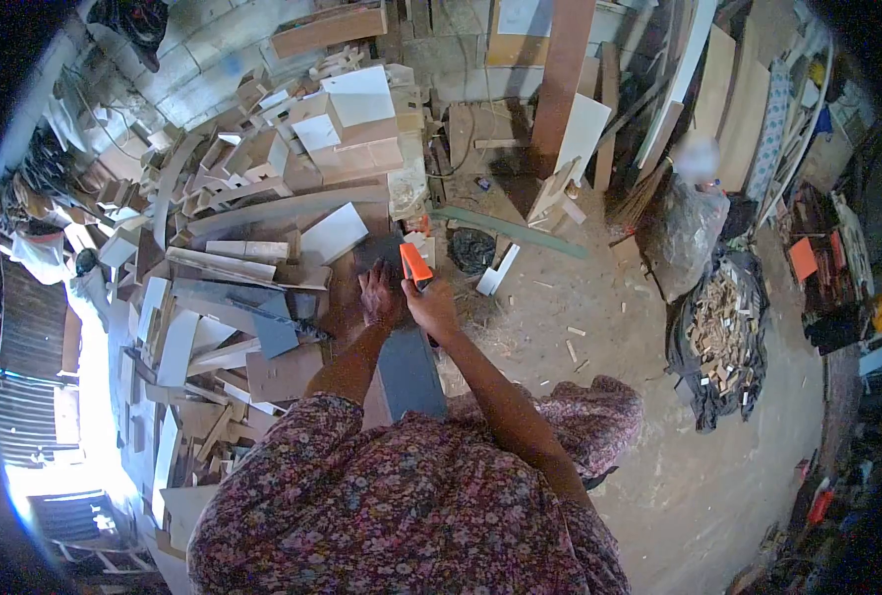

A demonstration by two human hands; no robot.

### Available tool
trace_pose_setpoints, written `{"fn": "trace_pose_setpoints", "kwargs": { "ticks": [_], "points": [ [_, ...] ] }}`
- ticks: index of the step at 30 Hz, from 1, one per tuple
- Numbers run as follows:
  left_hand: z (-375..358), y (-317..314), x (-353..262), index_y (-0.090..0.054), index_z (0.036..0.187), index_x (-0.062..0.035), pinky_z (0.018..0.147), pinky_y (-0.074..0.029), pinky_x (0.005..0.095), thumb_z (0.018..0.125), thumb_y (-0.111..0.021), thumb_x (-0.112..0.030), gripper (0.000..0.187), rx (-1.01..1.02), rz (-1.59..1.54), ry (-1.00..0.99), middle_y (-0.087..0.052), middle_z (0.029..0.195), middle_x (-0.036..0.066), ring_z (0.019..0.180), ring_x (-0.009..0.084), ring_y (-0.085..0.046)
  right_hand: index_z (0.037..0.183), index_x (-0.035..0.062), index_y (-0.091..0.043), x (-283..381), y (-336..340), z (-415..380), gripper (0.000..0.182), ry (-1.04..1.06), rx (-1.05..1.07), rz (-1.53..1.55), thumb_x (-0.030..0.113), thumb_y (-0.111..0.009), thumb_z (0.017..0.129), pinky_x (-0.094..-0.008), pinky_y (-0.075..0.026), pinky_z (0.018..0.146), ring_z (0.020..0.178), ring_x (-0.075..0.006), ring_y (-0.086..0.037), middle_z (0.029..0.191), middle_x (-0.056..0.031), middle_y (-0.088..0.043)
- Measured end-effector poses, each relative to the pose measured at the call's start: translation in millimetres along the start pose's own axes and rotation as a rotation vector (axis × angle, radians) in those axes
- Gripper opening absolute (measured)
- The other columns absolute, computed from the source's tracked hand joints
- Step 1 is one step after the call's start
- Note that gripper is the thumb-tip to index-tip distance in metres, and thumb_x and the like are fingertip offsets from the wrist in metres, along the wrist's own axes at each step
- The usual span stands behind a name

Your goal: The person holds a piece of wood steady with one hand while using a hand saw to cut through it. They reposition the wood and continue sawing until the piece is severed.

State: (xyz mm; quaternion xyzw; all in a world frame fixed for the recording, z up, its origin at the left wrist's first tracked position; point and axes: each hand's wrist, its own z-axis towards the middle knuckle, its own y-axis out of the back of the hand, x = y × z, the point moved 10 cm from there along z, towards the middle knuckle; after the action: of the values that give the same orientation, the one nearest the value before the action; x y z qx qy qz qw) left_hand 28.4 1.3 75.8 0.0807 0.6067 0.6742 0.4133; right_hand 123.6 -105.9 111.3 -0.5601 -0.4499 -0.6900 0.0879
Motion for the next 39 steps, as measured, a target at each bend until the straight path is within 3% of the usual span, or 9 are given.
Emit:
{"fn": "trace_pose_setpoints", "kwargs": {
  "ticks": [8,10,16,18,19,21,35,37,39],
  "points": [
    [-5,-21,17,-0.048,0.12,-0.0044,0.097,-0.034,0.0366,0.075,-0.049,-0.007,0.045,0.054,0.011,0.015,-0.04,0.131,0.01,0.111,0.0305,-0.041,0.087,-0.0002,-0.056,54,16,-47,0.025,0.026,0.008,-0.239,0.023,-0.06,0.079,-0.0411,-0.044,0.055,0.064,-0.0384,-0.057,0.069,-0.0193,-0.058],
    [1,-14,5,-0.047,0.12,-0.0051,0.097,-0.034,0.0359,0.074,-0.047,-0.005,0.046,-0.043,0.118,-0.097,-0.039,0.132,0.009,0.113,0.0306,-0.04,0.085,-0.0045,-0.056,93,50,-73,0.039,0.284,-0.096,-0.075,0.032,-0.063,0.076,-0.0456,-0.046,0.062,0.071,-0.0418,-0.058,0.073,-0.0237,-0.059],
    [-5,-1,0,-0.044,0.124,-0.0037,0.1,-0.031,0.0376,0.071,-0.048,-0.005,0.053,0.049,-0.02,-0.029,-0.038,0.133,0.01,0.116,0.0323,-0.037,0.083,-0.0052,-0.056,68,56,-76,0.037,-0.012,0.077,0.046,0.03,-0.064,0.077,-0.044,-0.045,0.054,0.063,-0.0419,-0.057,0.063,-0.0237,-0.055],
    [-6,0,1,-0.043,0.124,-0.0037,0.1,-0.031,0.0377,0.071,-0.048,-0.005,0.054,0.025,-0.064,-0.031,-0.038,0.133,0.01,0.117,0.0324,-0.037,0.082,-0.0025,-0.058,87,66,-78,0.017,0.098,-0.109,-0.052,0.014,-0.062,0.077,-0.0343,-0.045,0.052,0.056,-0.0212,-0.06,0.061,-0.0118,-0.059],
    [-3,-9,4,-0.042,0.125,-0.0042,0.1,-0.031,0.0373,0.071,-0.049,-0.005,0.055,0.014,-0.009,-0.043,-0.038,0.133,0.01,0.116,0.0326,-0.037,0.082,-0.0025,-0.058,84,63,-73,0.017,0.099,-0.107,-0.052,0.014,-0.062,0.077,-0.0343,-0.045,0.052,0.056,-0.0212,-0.06,0.061,-0.0118,-0.059],
    [-1,-17,7,-0.041,0.126,-0.0047,0.1,-0.031,0.0369,0.07,-0.049,-0.005,0.056,0.004,0.043,-0.049,-0.038,0.134,0.01,0.116,0.0328,-0.037,0.086,-0.0063,-0.055,71,57,-56,0.039,0.083,-0.091,0.056,0.031,-0.063,0.077,-0.0449,-0.046,0.057,0.066,-0.0428,-0.057,0.066,-0.0249,-0.056],
    [-42,-18,6,-0.038,0.126,-0.0035,0.105,-0.019,0.045,0.082,-0.042,-0.016,0.046,0.022,-0.051,-0.084,-0.029,0.136,0.015,0.127,0.032,-0.026,0.068,-0.01,-0.052,-1,6,-18,0.056,-0.077,0.063,0.066,0.044,-0.059,0.078,-0.0462,-0.044,0.06,0.061,-0.0426,-0.055,0.06,-0.0255,-0.052],
    [-40,1,-3,-0.038,0.128,-0.0074,0.105,-0.017,0.0453,0.082,-0.041,-0.017,0.046,0.025,-0.087,-0.074,-0.028,0.137,0.015,0.127,0.0318,-0.025,0.077,0.0,-0.054,11,14,-16,0.016,0.15,-0.142,-0.023,0.015,-0.061,0.08,-0.0315,-0.039,0.035,0.034,-0.0148,-0.049,0.049,-0.0073,-0.051],
    [-43,5,-7,-0.037,0.129,-0.0112,0.106,-0.015,0.0456,0.083,-0.04,-0.017,0.047,0.045,-0.131,-0.061,-0.027,0.138,0.015,0.128,0.0316,-0.025,0.074,-0.0049,-0.054,0,8,-16,0.035,0.014,-0.041,-0.005,0.029,-0.061,0.078,-0.0385,-0.042,0.048,0.05,-0.029,-0.053,0.057,-0.017,-0.053]
  ]
}}
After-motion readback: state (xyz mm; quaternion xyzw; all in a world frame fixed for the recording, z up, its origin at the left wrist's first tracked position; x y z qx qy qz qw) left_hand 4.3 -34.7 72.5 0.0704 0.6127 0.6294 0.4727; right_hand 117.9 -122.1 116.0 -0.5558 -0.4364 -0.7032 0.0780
